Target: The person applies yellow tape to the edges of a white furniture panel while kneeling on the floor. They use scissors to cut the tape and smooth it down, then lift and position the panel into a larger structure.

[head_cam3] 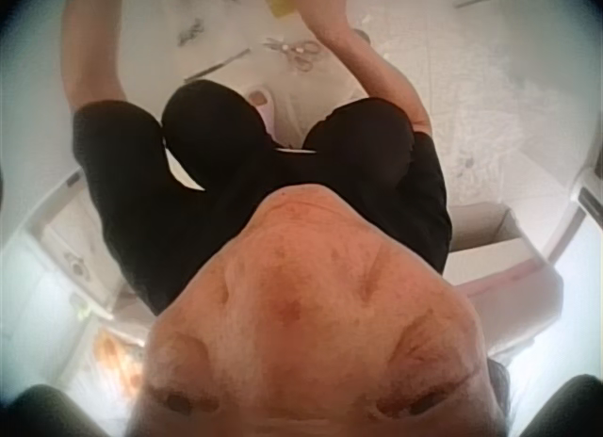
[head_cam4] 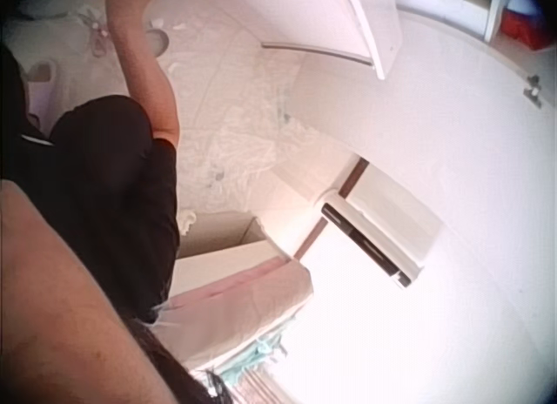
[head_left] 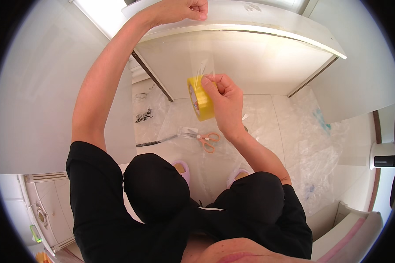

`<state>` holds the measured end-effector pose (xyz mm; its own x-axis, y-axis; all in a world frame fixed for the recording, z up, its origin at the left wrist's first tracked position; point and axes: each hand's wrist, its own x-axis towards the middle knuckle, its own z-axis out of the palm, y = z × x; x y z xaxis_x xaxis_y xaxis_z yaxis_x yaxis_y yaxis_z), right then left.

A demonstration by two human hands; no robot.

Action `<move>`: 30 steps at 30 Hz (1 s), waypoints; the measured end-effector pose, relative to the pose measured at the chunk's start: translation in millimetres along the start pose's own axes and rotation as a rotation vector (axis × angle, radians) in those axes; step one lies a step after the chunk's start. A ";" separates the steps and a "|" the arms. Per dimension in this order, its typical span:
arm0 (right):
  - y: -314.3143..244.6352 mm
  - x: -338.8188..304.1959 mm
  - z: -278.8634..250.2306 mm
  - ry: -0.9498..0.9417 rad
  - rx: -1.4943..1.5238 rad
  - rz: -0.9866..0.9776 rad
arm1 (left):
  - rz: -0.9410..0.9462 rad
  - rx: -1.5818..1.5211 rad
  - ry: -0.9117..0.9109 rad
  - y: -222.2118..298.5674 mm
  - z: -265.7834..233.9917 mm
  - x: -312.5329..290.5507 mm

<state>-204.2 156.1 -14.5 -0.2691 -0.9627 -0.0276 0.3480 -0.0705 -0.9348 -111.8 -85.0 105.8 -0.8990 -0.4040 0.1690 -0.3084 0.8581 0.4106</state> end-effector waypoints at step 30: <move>22.2 10.0 3.0 0.066 -0.061 -0.022 | 0.274 0.052 0.248 -14.7 21.0 -6.3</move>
<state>-196.5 144.2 -34.5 -0.3354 -0.9416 -0.0286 0.2870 -0.0733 -0.9551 -108.1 -88.4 79.9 -0.8495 -0.2163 0.4813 -0.0880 0.9574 0.2750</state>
